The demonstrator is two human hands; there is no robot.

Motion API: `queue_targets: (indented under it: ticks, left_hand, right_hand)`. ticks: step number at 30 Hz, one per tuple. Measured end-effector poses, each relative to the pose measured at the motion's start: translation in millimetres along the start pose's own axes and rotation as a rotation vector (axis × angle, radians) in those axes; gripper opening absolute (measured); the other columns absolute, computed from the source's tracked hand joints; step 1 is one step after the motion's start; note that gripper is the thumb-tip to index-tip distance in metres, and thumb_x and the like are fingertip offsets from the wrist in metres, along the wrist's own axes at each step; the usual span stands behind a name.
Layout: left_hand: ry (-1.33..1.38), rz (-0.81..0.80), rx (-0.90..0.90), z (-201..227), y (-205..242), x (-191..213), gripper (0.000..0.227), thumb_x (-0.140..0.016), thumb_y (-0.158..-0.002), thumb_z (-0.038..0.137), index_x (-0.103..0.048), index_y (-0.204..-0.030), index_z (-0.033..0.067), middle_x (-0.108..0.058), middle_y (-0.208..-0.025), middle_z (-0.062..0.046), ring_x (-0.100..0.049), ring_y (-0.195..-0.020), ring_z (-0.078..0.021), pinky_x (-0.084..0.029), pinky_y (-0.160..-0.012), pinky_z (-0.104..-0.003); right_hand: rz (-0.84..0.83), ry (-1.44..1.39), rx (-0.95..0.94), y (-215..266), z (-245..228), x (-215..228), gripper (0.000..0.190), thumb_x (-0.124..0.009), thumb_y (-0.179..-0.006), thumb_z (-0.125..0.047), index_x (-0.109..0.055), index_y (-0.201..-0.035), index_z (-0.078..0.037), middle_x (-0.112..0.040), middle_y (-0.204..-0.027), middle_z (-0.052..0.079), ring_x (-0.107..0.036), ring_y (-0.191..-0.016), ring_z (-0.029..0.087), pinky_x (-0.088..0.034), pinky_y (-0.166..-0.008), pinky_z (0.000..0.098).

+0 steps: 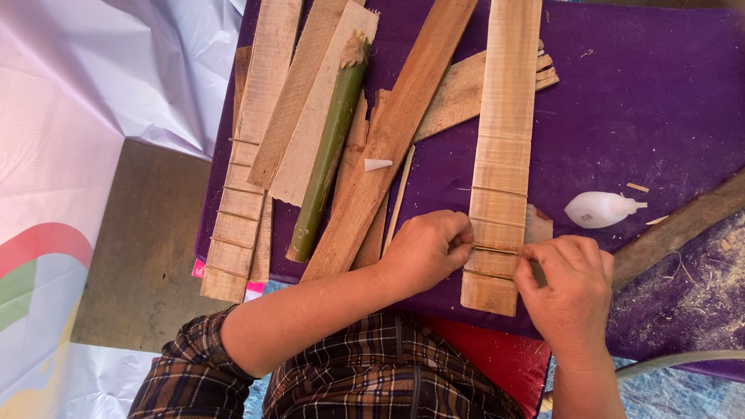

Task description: Applying glue to grooves on a wooden board and inserting small wooden sticks into them to assemble a component.

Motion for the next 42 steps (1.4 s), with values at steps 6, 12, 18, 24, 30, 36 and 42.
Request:
queue_targets:
  ticks: [6,12,18,24,30,36,42]
  left_hand:
    - [0.025,-0.012,0.041,-6.2,-4.7,-2.7,0.008,-0.068,-0.084,0.009,-0.063,-0.085,0.0155,-0.067,-0.079,0.001,-0.064,-0.070,-0.0175,-0.051,-0.065,-0.033]
    - [-0.024,-0.010,0.024,-10.7,-6.9,-5.7,0.008,-0.067,-0.083,0.011,-0.060,-0.085,0.0157,-0.068,-0.080,-0.001,-0.066,-0.074,-0.0242,-0.049,-0.067,-0.039]
    - [-0.125,-0.056,-0.029,-10.9,-6.8,-11.0,0.012,-0.064,-0.086,0.012,-0.053,-0.081,0.0141,-0.060,-0.079,-0.005,-0.061,-0.068,-0.0304,-0.047,-0.057,-0.046]
    - [0.020,-0.066,-0.127,-19.9,-11.2,-4.3,0.013,-0.076,-0.086,0.015,-0.063,-0.085,0.0159,-0.070,-0.080,0.000,-0.067,-0.073,-0.0219,-0.049,-0.070,-0.036]
    - [-0.019,-0.073,-0.125,-15.9,-3.6,-4.2,0.007,-0.068,-0.085,0.009,-0.064,-0.088,0.0148,-0.070,-0.086,-0.001,-0.067,-0.077,-0.0216,-0.051,-0.071,-0.035]
    - [-0.169,0.034,-0.264,-6.4,-0.1,-6.8,0.009,-0.064,-0.088,0.007,-0.056,-0.086,0.0114,-0.061,-0.082,-0.005,-0.062,-0.069,-0.0260,-0.051,-0.058,-0.040]
    - [-0.183,-0.035,-0.287,-4.9,-1.1,-8.2,0.009,-0.062,-0.088,0.005,-0.054,-0.086,0.0093,-0.059,-0.084,-0.006,-0.062,-0.069,-0.0320,-0.048,-0.050,-0.046]
  right_hand:
    - [-0.008,0.006,-0.001,1.1,2.4,-2.5,0.007,-0.080,-0.087,-0.015,-0.073,-0.085,-0.017,-0.069,-0.090,-0.003,-0.062,-0.099,0.026,-0.043,-0.089,0.0440]
    - [-0.075,0.012,-0.032,0.7,5.5,-7.4,0.008,-0.079,-0.089,-0.021,-0.072,-0.087,-0.017,-0.067,-0.090,-0.004,-0.061,-0.101,0.026,-0.042,-0.088,0.0440]
    - [-0.142,-0.015,-0.089,2.2,8.4,-8.8,0.010,-0.078,-0.089,-0.024,-0.072,-0.089,-0.017,-0.067,-0.091,-0.003,-0.060,-0.102,0.026,-0.043,-0.086,0.0441]
    - [-0.122,-0.045,-0.105,2.9,8.5,-7.3,0.009,-0.080,-0.088,-0.022,-0.072,-0.089,-0.017,-0.068,-0.091,-0.003,-0.062,-0.099,0.025,-0.044,-0.089,0.0433]
    - [-0.113,-0.046,-0.092,4.3,8.5,-8.2,0.010,-0.082,-0.089,-0.021,-0.073,-0.088,-0.016,-0.069,-0.091,-0.003,-0.062,-0.101,0.025,-0.045,-0.088,0.0430]
    - [-0.126,-0.050,-0.112,4.3,8.8,-6.9,0.011,-0.082,-0.090,-0.022,-0.073,-0.088,-0.016,-0.069,-0.091,-0.004,-0.062,-0.103,0.025,-0.043,-0.089,0.0433]
    - [-0.167,-0.046,-0.120,2.3,8.4,-5.6,0.009,-0.080,-0.089,-0.024,-0.073,-0.088,-0.018,-0.068,-0.089,-0.003,-0.061,-0.102,0.025,-0.044,-0.088,0.0436]
Point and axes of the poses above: each hand's wrist, its own y-axis away from the middle knuckle, its own x-axis out of the back of the hand, z = x × y, the point moved 5 cm from there along -y, towards the middle knuckle
